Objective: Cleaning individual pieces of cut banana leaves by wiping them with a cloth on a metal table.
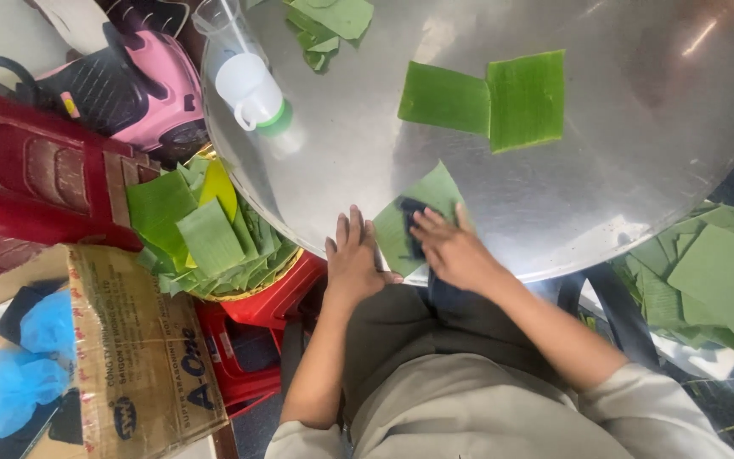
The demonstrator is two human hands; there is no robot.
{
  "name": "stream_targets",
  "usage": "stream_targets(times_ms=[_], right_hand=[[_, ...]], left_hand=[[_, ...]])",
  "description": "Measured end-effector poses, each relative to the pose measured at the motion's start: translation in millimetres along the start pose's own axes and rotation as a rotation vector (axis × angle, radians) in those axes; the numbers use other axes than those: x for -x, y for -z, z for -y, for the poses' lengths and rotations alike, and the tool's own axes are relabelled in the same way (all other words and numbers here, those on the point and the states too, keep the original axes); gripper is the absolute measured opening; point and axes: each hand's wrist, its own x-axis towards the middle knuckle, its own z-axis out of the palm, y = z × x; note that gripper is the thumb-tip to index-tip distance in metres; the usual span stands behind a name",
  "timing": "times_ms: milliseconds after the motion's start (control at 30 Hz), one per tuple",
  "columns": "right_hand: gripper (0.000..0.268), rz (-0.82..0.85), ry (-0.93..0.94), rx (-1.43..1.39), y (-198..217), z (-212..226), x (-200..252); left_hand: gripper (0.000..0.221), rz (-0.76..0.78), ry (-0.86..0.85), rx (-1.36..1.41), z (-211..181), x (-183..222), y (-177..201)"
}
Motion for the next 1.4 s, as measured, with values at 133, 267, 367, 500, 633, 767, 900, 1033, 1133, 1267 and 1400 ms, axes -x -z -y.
stream_targets(times_ms=[133,267,367,500,633,767,900,1033,1133,1267,1400], right_hand=[[0.046,-0.036,-0.211,0.097,1.5,-24.7,-44.0],[0.045,-0.013,-0.124,0.173,-10.8,-9.2,-59.7],[0.045,0.067,0.016,0.123,-5.1,10.8,-39.7],[0.045,0.117,-0.135,0.151,19.6,-1.8,-34.5],[0.049,0.032,-0.289,0.208,-0.6,-29.8,-67.3],[0.048,0.079,-0.08,0.271,-9.8,5.4,-74.6],[0.046,0.116,0.088,0.065,-31.6,35.0,-49.1],[0.045,0.142,0.109,0.018,-13.6,35.6,-34.7],[0.042,0.214,0.183,-0.039,11.2,41.3,-10.0],[0.034,0.201,0.175,-0.192,20.4,25.4,25.3],[0.033,0.076,0.126,-0.028,37.5,0.7,33.0]], left_hand=[[0.113,-0.011,-0.004,0.007,0.4,1.2,0.4],[0.114,-0.013,-0.011,-0.003,1.9,1.2,-1.4],[0.117,-0.017,-0.016,-0.019,4.3,-2.5,-3.8],[0.116,-0.024,-0.028,0.011,4.7,2.1,-0.2],[0.112,-0.057,-0.027,0.036,5.8,1.7,-2.9],[0.117,-0.048,-0.035,-0.024,7.8,-1.6,-5.8],[0.111,-0.06,-0.036,-0.041,11.1,-7.1,-15.2],[0.11,-0.05,-0.032,-0.075,9.6,-3.7,-17.4],[0.116,-0.036,-0.04,-0.061,5.1,1.5,-8.0],[0.126,-0.036,-0.043,-0.069,2.9,3.3,-10.5],[0.129,-0.054,-0.053,-0.022,5.8,1.5,-11.9]])
